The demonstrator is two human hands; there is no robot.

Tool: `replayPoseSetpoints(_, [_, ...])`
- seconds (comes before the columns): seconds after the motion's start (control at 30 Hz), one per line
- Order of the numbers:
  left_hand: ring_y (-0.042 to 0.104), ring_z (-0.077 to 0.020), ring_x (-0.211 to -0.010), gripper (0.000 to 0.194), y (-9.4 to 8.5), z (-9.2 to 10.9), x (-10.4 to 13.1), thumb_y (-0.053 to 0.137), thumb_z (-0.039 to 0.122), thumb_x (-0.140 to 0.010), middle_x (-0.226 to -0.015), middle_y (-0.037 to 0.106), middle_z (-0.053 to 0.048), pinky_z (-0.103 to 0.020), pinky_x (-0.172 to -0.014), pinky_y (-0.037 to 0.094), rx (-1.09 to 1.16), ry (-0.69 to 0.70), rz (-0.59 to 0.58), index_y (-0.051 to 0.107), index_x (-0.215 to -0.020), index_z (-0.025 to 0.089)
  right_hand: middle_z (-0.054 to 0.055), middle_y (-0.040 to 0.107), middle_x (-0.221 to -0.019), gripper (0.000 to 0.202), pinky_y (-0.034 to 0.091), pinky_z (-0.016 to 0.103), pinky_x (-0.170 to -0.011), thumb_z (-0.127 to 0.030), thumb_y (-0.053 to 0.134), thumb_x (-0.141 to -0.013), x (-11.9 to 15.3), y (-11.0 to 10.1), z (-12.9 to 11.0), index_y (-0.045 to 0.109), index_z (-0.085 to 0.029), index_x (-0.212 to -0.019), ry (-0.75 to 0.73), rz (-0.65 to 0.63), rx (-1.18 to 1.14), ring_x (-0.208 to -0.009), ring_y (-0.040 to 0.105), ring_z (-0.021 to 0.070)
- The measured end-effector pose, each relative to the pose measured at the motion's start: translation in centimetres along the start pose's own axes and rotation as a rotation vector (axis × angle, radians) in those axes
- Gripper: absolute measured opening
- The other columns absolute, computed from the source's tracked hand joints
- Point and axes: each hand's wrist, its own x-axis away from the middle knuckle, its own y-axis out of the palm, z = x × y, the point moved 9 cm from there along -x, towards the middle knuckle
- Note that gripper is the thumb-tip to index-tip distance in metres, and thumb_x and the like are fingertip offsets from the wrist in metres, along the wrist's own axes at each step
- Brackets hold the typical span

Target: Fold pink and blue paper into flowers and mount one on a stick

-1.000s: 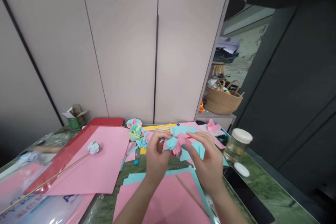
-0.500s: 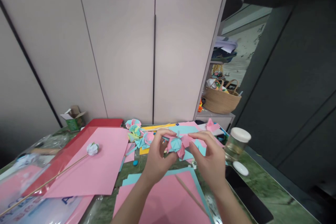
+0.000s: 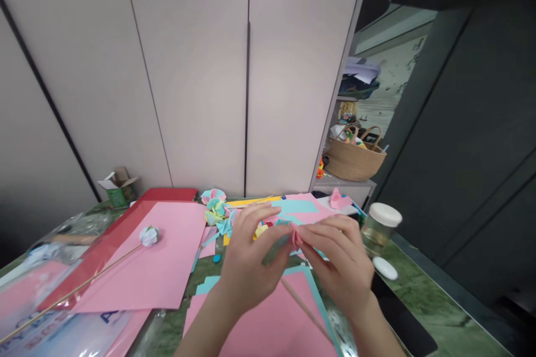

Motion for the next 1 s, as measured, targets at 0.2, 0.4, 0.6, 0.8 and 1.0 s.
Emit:
replayPoseSetpoints(0.2, [0.054,-0.0234,-0.109,0.026,0.1,0.7,-0.3,0.06,0.008,-0.078,-0.11,0.06,-0.009,-0.045,-0.095,0.045,-0.115,0.028,-0.048,0.06,-0.1,0.021,0.0,0.072,-0.085,0.032,0.044,0.035,-0.073,-0.005,0.066,-0.073,0.1,0.1,-0.3,0.063,-0.022,-0.1,-0.058,-0.063,0.001,-0.078,0.056,0.0157])
replayPoseSetpoints(0.4, [0.06,-0.0218,-0.098,0.021,-0.9,0.9,-0.4,0.06,0.01,-0.078,-0.098,0.065,-0.006,-0.043,-0.087,0.05,-0.129,0.041,0.061,0.062,-0.093,0.023,-0.001,0.071,-0.082,0.028,0.043,0.035,-0.073,-0.009,0.066,-0.075,0.2,0.0,0.0,0.064,-0.025,-0.099,-0.006,-0.028,0.025,-0.076,0.057,0.0155])
replayPoseSetpoints(0.6, [0.062,-0.02,-0.093,0.015,-1.6,2.1,-0.3,0.062,0.007,-0.077,-0.092,0.068,-0.004,-0.042,-0.089,0.049,-0.2,0.124,0.104,0.062,-0.08,0.022,-0.001,0.071,-0.08,0.025,0.043,0.035,-0.072,-0.009,0.066,-0.075,-0.1,0.0,0.0,0.064,-0.024,-0.095,-0.003,-0.041,-0.013,-0.073,0.056,0.0151])
replayPoseSetpoints(0.8, [0.062,-0.0184,-0.094,0.019,-0.9,2.3,0.2,0.059,0.007,-0.081,-0.089,0.071,-0.002,-0.038,-0.093,0.046,-0.167,0.245,-0.044,0.062,-0.094,0.02,-0.001,0.07,-0.079,0.015,0.044,0.033,-0.071,-0.013,0.064,-0.079,-0.4,0.5,0.8,0.063,-0.024,-0.089,0.055,-0.139,-0.095,-0.074,0.056,0.0143])
replayPoseSetpoints(1.0, [0.062,-0.0162,-0.085,0.016,-0.2,1.2,-0.1,0.056,0.009,-0.084,-0.083,0.07,0.0,-0.036,-0.089,0.046,-0.103,0.149,-0.123,0.06,-0.095,0.02,0.0,0.069,-0.081,0.016,0.045,0.034,-0.074,-0.011,0.062,-0.08,-0.3,1.4,0.9,0.061,-0.023,-0.092,0.078,-0.198,-0.118,-0.077,0.057,0.0144])
